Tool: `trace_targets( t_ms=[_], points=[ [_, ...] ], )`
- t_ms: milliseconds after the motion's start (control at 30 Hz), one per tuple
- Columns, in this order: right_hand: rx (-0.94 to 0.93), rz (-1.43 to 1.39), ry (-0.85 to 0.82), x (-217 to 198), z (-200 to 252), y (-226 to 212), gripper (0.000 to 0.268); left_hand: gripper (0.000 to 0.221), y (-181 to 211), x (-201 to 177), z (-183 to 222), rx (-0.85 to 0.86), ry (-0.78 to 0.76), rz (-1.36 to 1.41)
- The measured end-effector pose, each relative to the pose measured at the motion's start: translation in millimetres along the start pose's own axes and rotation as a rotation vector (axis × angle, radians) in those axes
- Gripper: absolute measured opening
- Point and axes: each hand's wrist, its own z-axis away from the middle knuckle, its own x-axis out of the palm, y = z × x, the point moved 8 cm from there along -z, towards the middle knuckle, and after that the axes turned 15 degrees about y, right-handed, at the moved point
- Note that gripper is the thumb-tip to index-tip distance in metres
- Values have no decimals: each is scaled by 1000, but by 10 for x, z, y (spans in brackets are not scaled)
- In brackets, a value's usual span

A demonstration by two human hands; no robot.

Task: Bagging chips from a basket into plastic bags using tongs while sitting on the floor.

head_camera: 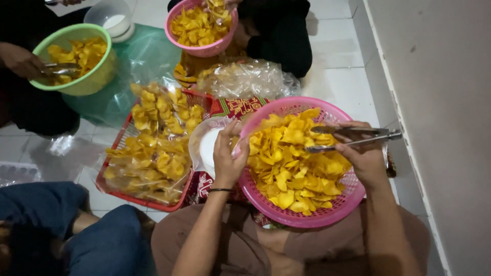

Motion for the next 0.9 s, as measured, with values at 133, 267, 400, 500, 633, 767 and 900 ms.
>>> trace_targets(
  t_ms=[133, 267, 400, 500, 633, 767, 900],
  points=[
    [-8, 40, 36, -265, -114, 158, 53, 55, -40, -8, 2, -36, -4, 27],
    [3, 102, 65, -394, -148, 76, 61, 53, -49, 19, 6, -14, -21, -8],
    [110, 185, 38, -440, -165, 351, 62, 51, -184, 163, 155, 39, -52, -61],
    [117, 277, 6, -282, -116, 308, 59, 49, 73, 121, 112, 100, -69, -111],
    [141, 184, -40, -54, -60, 328, 70, 49, -65, 186, 271, 110, -51, -114],
    [93, 229, -171, 245, 55, 356, 75, 51, -161, 241, 321, 132, -38, -98],
    [32, 377, -350, 539, 385, 392, 39, 51, -82, 192, 332, 126, -48, -114]
  ],
)
